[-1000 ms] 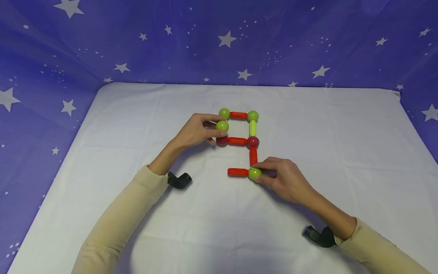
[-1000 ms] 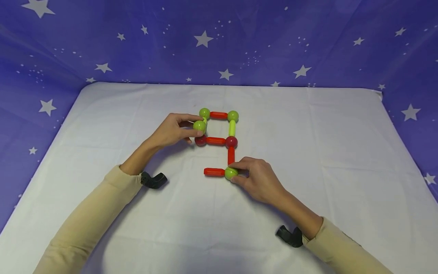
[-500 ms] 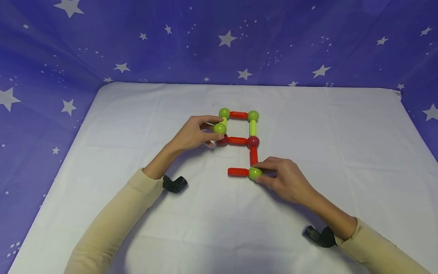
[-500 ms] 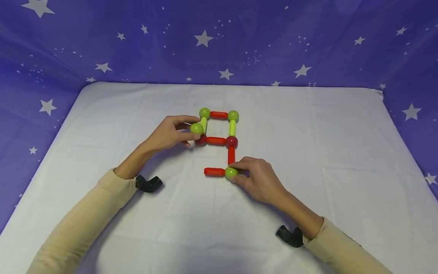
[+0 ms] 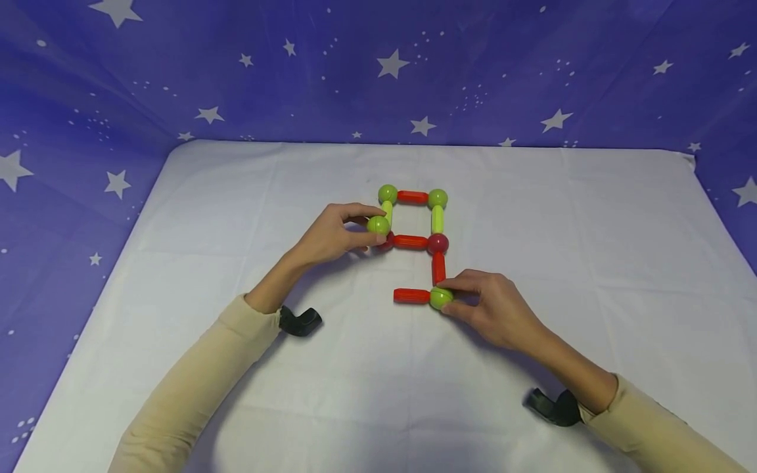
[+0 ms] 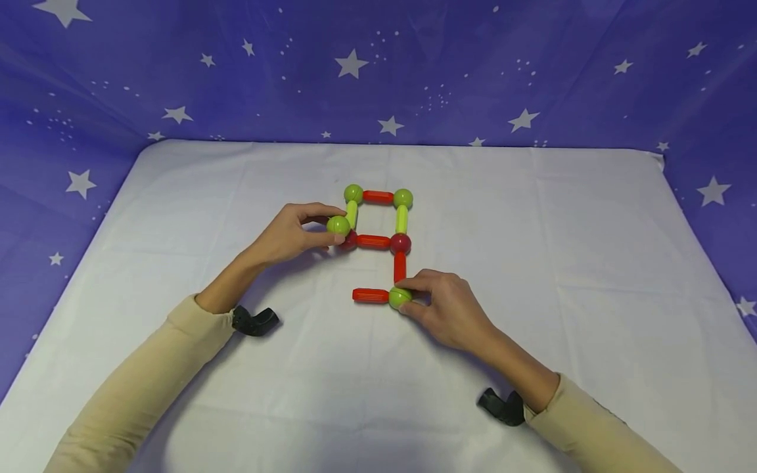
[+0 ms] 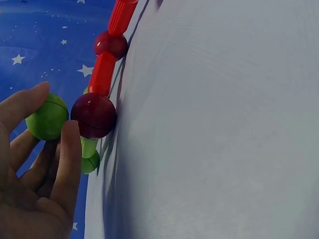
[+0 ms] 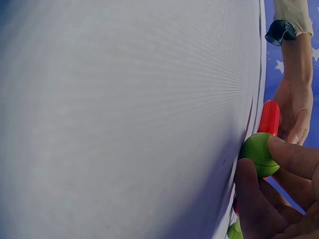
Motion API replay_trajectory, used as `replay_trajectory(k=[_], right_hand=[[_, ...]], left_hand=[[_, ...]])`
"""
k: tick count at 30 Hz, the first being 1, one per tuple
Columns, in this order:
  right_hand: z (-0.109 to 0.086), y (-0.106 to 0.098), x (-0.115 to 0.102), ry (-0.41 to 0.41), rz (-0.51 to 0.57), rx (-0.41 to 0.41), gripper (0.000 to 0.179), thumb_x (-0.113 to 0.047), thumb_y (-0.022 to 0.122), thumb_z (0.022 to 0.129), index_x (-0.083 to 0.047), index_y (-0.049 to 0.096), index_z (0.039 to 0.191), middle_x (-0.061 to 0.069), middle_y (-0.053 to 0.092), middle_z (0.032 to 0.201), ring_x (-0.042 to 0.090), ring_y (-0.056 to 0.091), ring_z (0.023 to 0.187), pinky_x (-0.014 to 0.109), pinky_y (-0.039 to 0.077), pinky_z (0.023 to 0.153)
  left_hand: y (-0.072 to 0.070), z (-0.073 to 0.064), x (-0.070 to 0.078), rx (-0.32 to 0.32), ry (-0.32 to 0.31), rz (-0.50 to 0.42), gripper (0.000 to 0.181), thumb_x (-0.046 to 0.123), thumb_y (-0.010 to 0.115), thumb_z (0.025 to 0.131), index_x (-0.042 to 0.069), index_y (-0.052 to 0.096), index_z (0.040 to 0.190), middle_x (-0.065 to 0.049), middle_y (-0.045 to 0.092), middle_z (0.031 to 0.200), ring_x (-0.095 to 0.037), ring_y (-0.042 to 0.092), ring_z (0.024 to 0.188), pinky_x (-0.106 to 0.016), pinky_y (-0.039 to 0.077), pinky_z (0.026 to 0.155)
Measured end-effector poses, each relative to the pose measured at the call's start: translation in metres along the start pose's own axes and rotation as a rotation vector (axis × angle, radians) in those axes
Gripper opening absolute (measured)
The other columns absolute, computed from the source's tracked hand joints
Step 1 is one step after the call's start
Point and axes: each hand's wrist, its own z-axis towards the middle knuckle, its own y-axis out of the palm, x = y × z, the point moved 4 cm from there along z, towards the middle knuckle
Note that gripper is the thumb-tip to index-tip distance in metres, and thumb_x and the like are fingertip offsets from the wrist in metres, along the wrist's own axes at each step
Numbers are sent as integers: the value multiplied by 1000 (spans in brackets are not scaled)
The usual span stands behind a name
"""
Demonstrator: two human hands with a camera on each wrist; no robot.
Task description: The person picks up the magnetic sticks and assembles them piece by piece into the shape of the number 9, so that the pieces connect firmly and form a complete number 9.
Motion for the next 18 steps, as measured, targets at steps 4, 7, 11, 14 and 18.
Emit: replay_trajectory(k=[4,7,11,14,18], right_hand=[[1,1,0,-10,3,2,32,-8,82,80,-8,75,112,-5,70,98,17,64,94,43,50,83],[1,1,0,-12,3,2,32,-8,82,80,-8,76,111,-5,70,98,17,64,94,43,50,82],[1,1,0,-3,-7,2,33,-9,82,80,-8,75,112,-5,70,98,16,64,94,42,49,82],[0,0,0,-3,-6,1,33,-8,81,80,-8,75,113,-5,70,99,17,64,94,43,49,83],[0,0,0,-8,-1,-1,32,-8,81,81,-8,75,113,-5,71,99,17,64,95,44,49,83]], left_hand=[[0,-4,-1,-4,10,-2,44,15,79,84,8,66,126,-9,63,112,-26,62,98,-38,57,72],[1,-8,-3,-18,13,-10,44,15,79,84,7,66,125,-10,64,109,-26,64,93,-39,57,70],[2,-12,-4,-37,19,-13,43,17,80,83,7,66,123,-10,64,104,-26,64,87,-40,56,70],[3,-15,-5,-50,16,-5,42,19,81,82,9,66,121,-10,65,102,-27,65,82,-40,54,69],[4,-20,-6,-58,12,40,42,21,83,81,10,67,118,-7,66,103,-25,64,84,-39,52,68]])
